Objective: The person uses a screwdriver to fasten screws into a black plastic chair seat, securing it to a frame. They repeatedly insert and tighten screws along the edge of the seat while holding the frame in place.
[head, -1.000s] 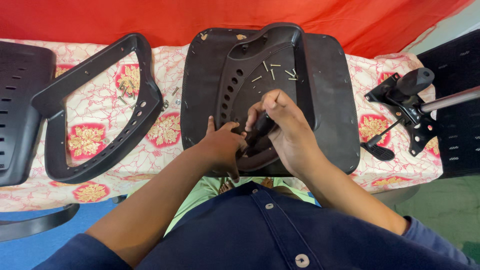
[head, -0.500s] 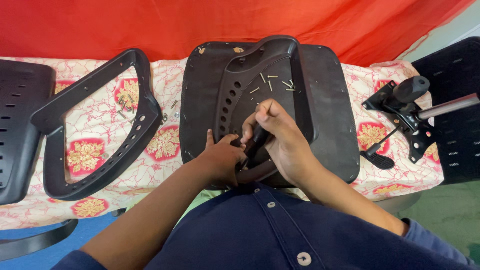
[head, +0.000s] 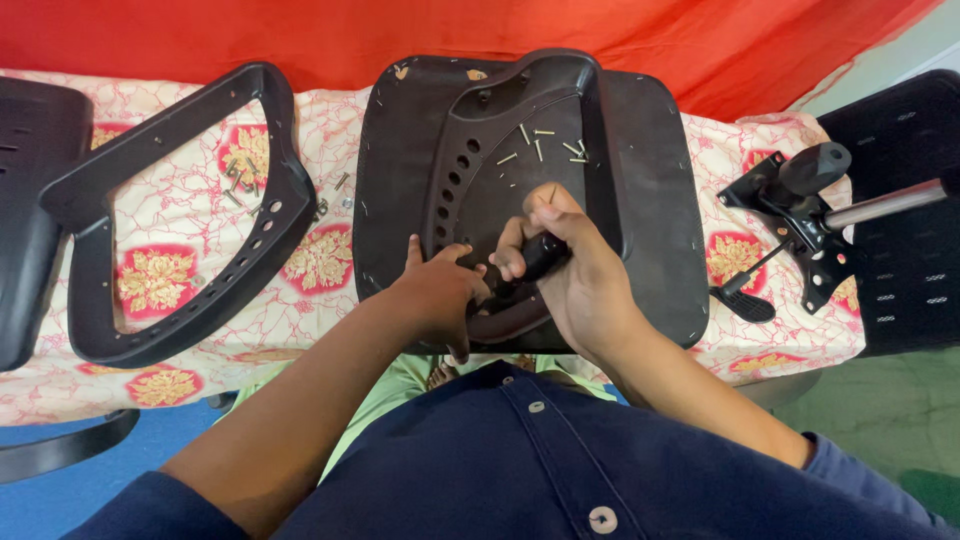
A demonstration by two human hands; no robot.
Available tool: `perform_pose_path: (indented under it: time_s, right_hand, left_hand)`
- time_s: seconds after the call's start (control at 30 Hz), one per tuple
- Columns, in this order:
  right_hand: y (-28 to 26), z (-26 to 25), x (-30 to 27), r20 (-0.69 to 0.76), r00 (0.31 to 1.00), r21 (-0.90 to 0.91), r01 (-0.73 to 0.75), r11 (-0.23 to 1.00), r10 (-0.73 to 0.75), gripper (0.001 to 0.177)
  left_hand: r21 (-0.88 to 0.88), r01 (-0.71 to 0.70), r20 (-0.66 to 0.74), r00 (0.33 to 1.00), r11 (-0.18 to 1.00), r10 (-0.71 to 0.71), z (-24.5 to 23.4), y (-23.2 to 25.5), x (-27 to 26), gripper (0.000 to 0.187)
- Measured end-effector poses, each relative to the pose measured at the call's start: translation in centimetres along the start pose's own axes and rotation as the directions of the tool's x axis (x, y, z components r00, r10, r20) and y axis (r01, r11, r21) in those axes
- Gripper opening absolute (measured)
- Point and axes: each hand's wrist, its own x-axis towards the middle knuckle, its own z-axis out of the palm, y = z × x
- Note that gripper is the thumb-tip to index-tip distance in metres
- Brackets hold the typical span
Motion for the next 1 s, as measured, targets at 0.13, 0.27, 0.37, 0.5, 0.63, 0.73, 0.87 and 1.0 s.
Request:
perform_pose_path:
  time_s: [0.13, 0.27, 0.37, 0.5, 0.63, 0.73, 0.87, 1.0]
  right_hand:
    - [-0.4, 0.4, -0.6, 0.011, 1.000, -0.059, 0.029, 0.998, -0.029, 0.022]
    - [-0.8, 0.6, -0.7, -0.077, 0.997, -0.181, -0.019, 0.983, 0.005, 0.028]
    - [-1.0, 0.4, -0.8, -0.057, 0.998, -0.148, -0.017, 0.989, 0.008, 0.040]
    - [-0.4, -0.2, -0.7, -0.034, 0.999, 0.004, -0.018, 1.000, 0.019, 0.042]
    - [0.1, -0.5, -0.9, -0.011, 0.999, 0.046, 0.038, 0.998, -0.037, 0.034]
    - [-0.3, -0.5, -0.9, -0.031, 0.999, -0.001, 0.022, 1.000, -0.022, 0.030]
    - [-0.6, -0.1, -0.7, -0.069, 0.997, -0.129, 0.011, 0.992, -0.020, 0.032]
    - [-0.7, -0.1, -0.4, -0.045, 0.999, -0.095, 0.024, 0.995, -0.028, 0.046]
  left_hand:
    - [-0.008, -0.002, -0.009, 1.000, 1.000, 0.002, 0.1, -0.2, 0.0, 0.064]
    - [-0.036, 0.000, -0.026, 1.000, 0.999, 0.000, 0.4, -0.4, 0.2, 0.071]
    - [-0.043, 0.001, -0.031, 1.000, 0.999, -0.002, 0.5, -0.4, 0.2, 0.069]
    - [-0.025, -0.009, -0.021, 1.000, 1.000, 0.009, 0.4, -0.5, 0.2, 0.065]
    - [-0.036, -0.024, -0.043, 0.999, 0.999, 0.022, 0.5, -0.5, 0.1, 0.063]
    - [-0.046, -0.025, -0.059, 0.998, 0.999, 0.022, 0.5, -0.5, 0.0, 0.062]
    - [-0.037, -0.025, -0.067, 0.997, 0.999, 0.023, 0.5, -0.4, -0.1, 0.061]
    - [-0.074, -0.015, -0.056, 0.998, 0.997, 0.011, 0.3, -0.3, -0.1, 0.062]
